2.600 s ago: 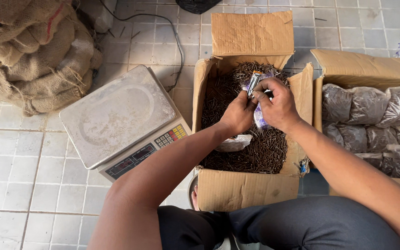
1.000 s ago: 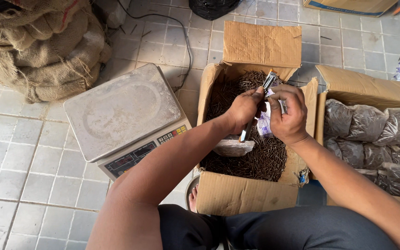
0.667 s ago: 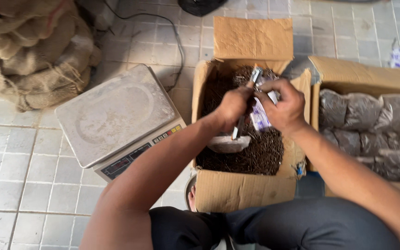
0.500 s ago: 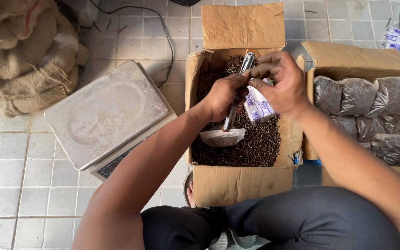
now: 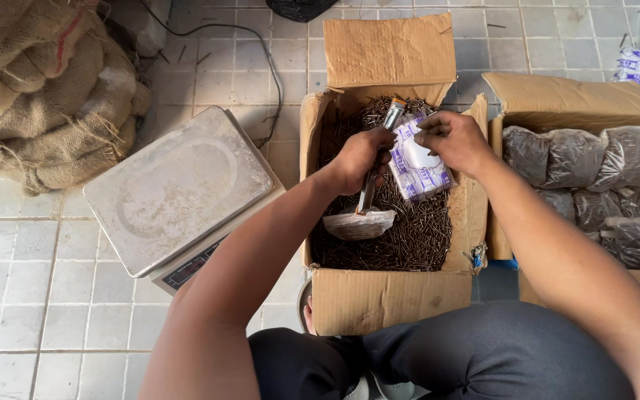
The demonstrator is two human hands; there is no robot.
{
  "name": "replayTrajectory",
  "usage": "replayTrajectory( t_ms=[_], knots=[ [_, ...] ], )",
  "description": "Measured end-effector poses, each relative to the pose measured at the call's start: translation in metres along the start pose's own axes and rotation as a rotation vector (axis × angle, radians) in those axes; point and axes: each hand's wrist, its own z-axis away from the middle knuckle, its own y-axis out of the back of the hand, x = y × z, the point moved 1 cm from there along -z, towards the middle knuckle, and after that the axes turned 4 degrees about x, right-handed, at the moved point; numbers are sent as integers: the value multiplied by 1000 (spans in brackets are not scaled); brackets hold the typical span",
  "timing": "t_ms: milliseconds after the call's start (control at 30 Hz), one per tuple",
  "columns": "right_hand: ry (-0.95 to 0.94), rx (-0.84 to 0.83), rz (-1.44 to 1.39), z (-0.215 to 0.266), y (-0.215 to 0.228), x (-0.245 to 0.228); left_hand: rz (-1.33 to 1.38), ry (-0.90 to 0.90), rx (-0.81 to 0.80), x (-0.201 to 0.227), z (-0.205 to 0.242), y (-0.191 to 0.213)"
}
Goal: The person scoops dark granular material from a cardboard box into a plastic bag, places the bag on a digital scale to check the weight, and then seals the bag using a handheld heat sealer. The process is repeated for multiple bags.
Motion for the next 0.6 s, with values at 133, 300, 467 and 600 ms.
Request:
replayTrajectory(
  t_ms=[133, 300, 467, 600],
  knots=[
    [30, 5, 155, -12, 4, 13, -66, -4, 24, -5, -14, -7],
    [-183, 97, 772, -55, 0, 111, -37, 54, 29, -10, -4, 6],
    [-243, 91, 854, -79, 1, 163, 43, 176, 72, -44, -12, 26],
    [-239, 96, 841, -76, 7, 162, 113, 271, 44, -49, -10, 26]
  ],
)
